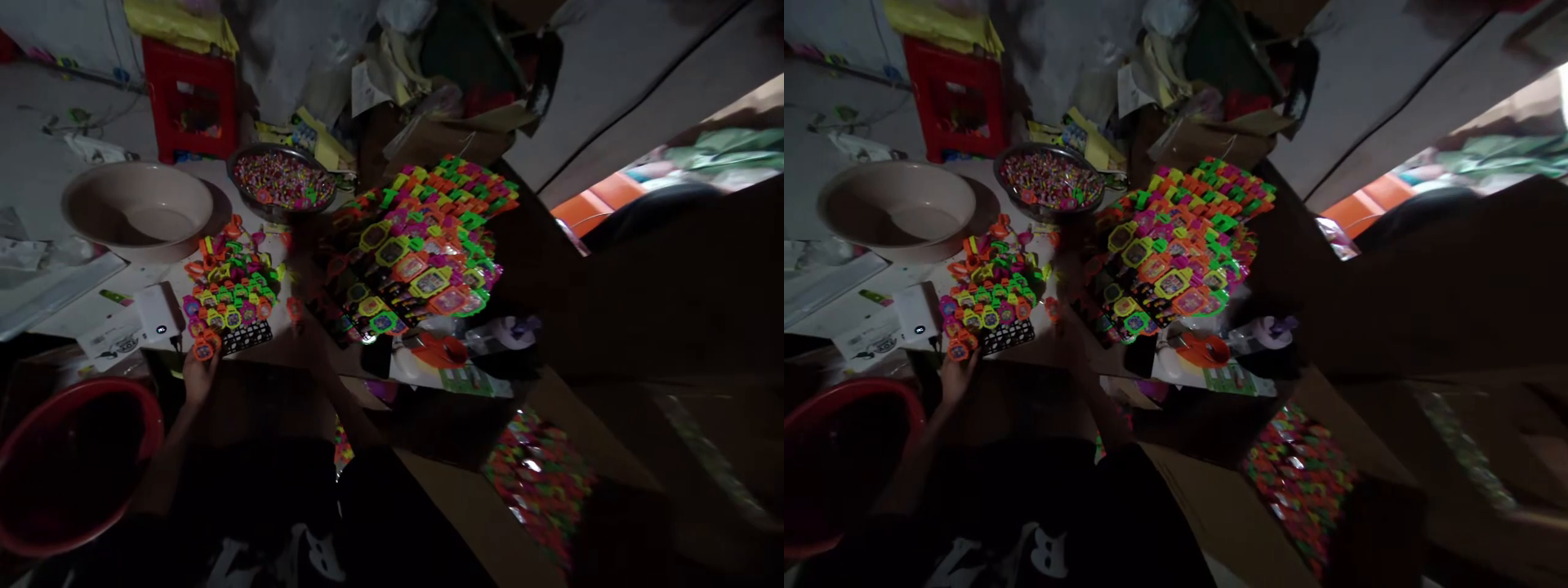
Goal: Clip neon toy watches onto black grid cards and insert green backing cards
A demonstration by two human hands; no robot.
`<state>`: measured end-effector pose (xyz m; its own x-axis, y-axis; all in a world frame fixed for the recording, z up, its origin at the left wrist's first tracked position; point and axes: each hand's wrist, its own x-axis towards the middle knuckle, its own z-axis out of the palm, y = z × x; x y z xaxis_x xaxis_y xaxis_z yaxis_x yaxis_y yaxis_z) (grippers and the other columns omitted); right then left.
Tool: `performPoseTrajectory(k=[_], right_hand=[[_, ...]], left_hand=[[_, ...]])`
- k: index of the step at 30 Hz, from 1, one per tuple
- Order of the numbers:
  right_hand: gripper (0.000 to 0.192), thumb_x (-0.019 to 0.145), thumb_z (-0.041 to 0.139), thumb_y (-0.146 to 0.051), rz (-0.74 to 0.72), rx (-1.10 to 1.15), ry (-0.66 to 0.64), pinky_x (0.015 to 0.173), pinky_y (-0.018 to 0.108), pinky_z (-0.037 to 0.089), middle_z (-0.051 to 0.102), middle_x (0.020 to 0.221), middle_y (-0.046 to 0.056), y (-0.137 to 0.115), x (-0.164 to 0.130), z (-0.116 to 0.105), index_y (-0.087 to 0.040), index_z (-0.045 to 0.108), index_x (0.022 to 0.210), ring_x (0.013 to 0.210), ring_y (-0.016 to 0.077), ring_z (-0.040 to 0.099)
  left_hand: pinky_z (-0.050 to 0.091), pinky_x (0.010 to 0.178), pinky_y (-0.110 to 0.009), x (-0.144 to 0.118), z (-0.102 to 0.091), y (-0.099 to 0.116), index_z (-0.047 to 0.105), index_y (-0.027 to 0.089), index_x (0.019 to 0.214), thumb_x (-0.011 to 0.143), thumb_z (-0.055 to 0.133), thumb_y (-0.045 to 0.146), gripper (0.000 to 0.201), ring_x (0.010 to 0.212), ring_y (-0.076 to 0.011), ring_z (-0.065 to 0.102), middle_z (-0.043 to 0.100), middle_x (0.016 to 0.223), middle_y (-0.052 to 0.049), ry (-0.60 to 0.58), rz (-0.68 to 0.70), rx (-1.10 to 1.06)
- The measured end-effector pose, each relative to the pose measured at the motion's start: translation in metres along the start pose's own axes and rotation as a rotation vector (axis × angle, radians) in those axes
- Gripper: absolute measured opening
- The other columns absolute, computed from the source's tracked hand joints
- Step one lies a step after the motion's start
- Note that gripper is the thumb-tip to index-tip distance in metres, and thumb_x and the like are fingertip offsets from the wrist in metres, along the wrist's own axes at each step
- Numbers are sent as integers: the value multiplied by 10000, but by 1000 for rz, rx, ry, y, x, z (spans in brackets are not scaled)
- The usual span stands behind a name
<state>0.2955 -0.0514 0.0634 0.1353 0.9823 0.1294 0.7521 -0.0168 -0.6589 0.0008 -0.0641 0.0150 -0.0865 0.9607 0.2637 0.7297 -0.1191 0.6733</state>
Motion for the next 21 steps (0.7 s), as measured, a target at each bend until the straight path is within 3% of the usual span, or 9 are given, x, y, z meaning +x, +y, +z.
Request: performPoseTrajectory(k=[5, 9, 12, 15, 21], right_hand=[[310, 834, 543, -429, 106, 352, -76, 710, 304, 530, 690, 857, 70, -33, -22, 22, -173, 633, 986, 737, 198, 651], [302, 743, 649, -479, 81, 637, -194, 804, 320, 537, 711, 927, 87, -59, -28, 58, -184, 643, 806, 829, 213, 676], [291, 716, 688, -478, -12, 685, -302, 899, 354, 514, 720, 953, 90, -69, -28, 85, -190, 645, 718, 940, 235, 665], [318, 711, 691, -501, -2, 719, -401, 875, 361, 527, 726, 917, 74, -72, -29, 104, -185, 658, 730, 904, 227, 672], [357, 688, 718, -490, 64, 726, -441, 886, 356, 519, 730, 896, 60, -72, -31, 108, -169, 679, 838, 884, 213, 675]], left_hand=[[495, 919, -424, -6, 2, 4, 620, 130, 1091, 872, 487, 517, 464, 1054, -310, 614, 650, 1103, -176, -13, -87, -49], [488, 942, -405, -6, -2, 7, 623, 148, 1068, 870, 525, 447, 371, 1078, -292, 609, 656, 1098, -154, -39, -77, -77], [482, 960, -402, -5, -8, 6, 628, 155, 1046, 856, 553, 385, 308, 1086, -285, 607, 657, 1099, -143, -87, -58, -104], [487, 955, -396, -7, -15, 5, 621, 161, 1061, 829, 583, 351, 302, 1064, -267, 614, 655, 1100, -124, -147, -56, -153], [465, 993, -407, -13, -16, 6, 590, 162, 1114, 819, 585, 301, 326, 1104, -253, 594, 635, 1139, -119, -150, -59, -180]])
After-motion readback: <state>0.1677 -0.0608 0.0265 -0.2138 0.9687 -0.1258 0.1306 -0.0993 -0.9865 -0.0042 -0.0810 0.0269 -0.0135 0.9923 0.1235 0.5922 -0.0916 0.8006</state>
